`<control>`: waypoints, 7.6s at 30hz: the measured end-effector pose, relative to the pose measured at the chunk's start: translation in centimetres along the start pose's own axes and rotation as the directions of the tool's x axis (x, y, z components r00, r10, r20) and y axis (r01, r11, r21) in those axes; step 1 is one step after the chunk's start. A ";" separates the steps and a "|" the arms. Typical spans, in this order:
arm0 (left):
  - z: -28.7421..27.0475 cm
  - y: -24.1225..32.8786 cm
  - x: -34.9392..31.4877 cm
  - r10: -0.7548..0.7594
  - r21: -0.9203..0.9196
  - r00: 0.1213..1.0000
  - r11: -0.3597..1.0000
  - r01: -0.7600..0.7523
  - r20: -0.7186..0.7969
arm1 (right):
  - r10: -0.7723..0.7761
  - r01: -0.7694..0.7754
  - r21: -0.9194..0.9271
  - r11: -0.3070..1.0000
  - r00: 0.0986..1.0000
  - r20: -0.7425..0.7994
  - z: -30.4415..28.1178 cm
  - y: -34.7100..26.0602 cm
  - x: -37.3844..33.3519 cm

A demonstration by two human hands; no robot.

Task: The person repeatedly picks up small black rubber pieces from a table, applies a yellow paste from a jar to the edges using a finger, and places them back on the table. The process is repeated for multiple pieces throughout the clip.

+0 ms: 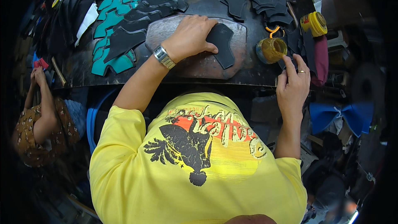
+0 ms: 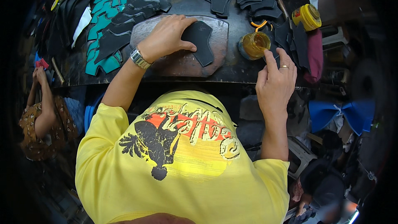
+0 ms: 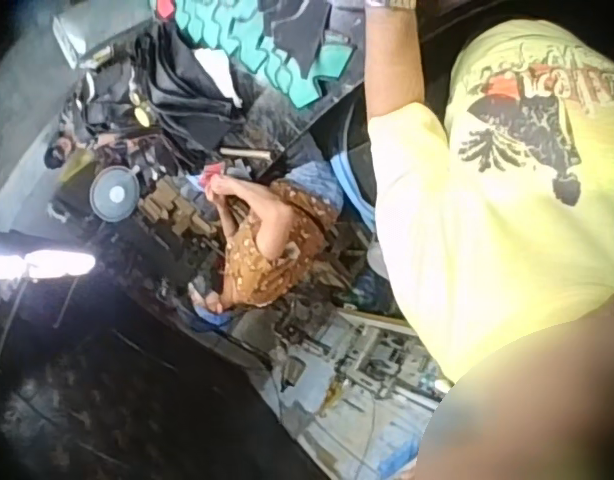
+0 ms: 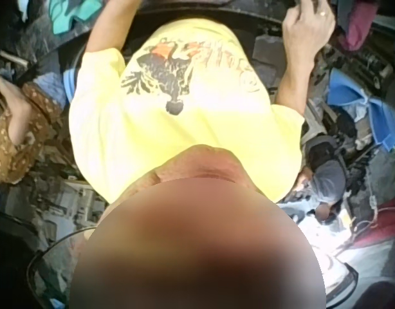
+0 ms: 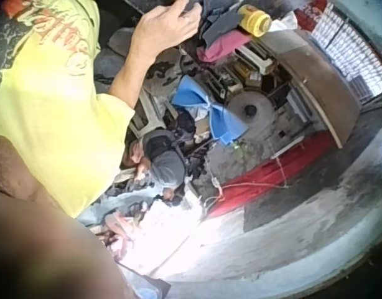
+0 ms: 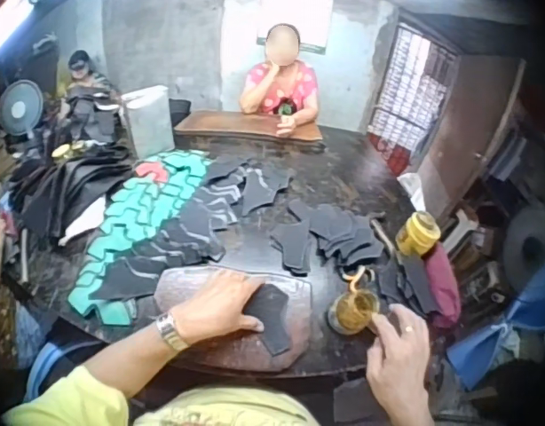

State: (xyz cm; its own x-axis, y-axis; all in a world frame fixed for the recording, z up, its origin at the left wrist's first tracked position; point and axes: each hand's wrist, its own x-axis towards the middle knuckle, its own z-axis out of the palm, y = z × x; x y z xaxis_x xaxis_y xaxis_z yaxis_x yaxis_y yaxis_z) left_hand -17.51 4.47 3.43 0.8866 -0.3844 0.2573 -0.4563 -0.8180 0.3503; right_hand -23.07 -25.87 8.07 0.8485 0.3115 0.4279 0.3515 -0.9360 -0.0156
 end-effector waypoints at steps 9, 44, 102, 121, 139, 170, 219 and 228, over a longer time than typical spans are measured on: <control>-0.4 1.0 -1.2 -0.175 -0.602 0.949 0.739 0.302 0.261 | 0.103 -0.048 0.864 0.501 0.995 -0.004 -0.5 -4.0 0.5; 2.5 4.6 -5.4 -0.274 -0.893 0.896 -0.386 0.231 0.350 | -0.014 -0.034 0.900 0.434 0.999 0.045 7.4 -7.2 2.9; 2.7 4.6 -4.1 -0.490 -0.959 0.838 -0.258 0.122 0.238 | -0.155 0.348 0.775 0.527 0.936 -0.315 5.4 -6.1 -0.2; -3.0 0.3 -9.0 -0.503 -0.774 0.858 0.503 0.385 0.100 | -0.097 -0.166 0.922 0.349 0.972 0.212 6.5 -8.4 3.0; -5.5 -14.0 2.7 -0.730 -0.963 0.669 0.256 0.082 -0.137 | -0.127 0.160 0.892 0.423 0.985 -0.117 11.2 -8.8 0.2; -5.6 -19.3 11.6 -0.505 -0.276 0.770 0.862 0.425 -0.390 | -0.187 0.269 0.840 0.471 0.961 -0.202 11.6 -9.1 0.6; 2.3 3.0 -6.7 -0.529 -0.976 0.820 -0.102 0.190 0.215 | 0.088 -0.212 0.950 -0.228 0.968 0.237 6.5 -8.6 2.9; 1.8 2.2 -8.3 -0.543 -0.806 0.802 0.575 0.140 -0.248 | -0.009 -0.159 0.935 0.316 0.985 0.170 10.5 -8.0 1.4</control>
State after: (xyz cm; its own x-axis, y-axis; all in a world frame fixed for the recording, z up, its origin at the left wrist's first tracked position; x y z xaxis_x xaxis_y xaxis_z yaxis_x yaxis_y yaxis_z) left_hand -25.72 5.10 0.45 0.9401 0.2425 0.2395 -0.1994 -0.1786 0.9635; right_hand -20.53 -16.19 -0.64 0.9003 0.3432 0.2679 0.3465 -0.1925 -0.9181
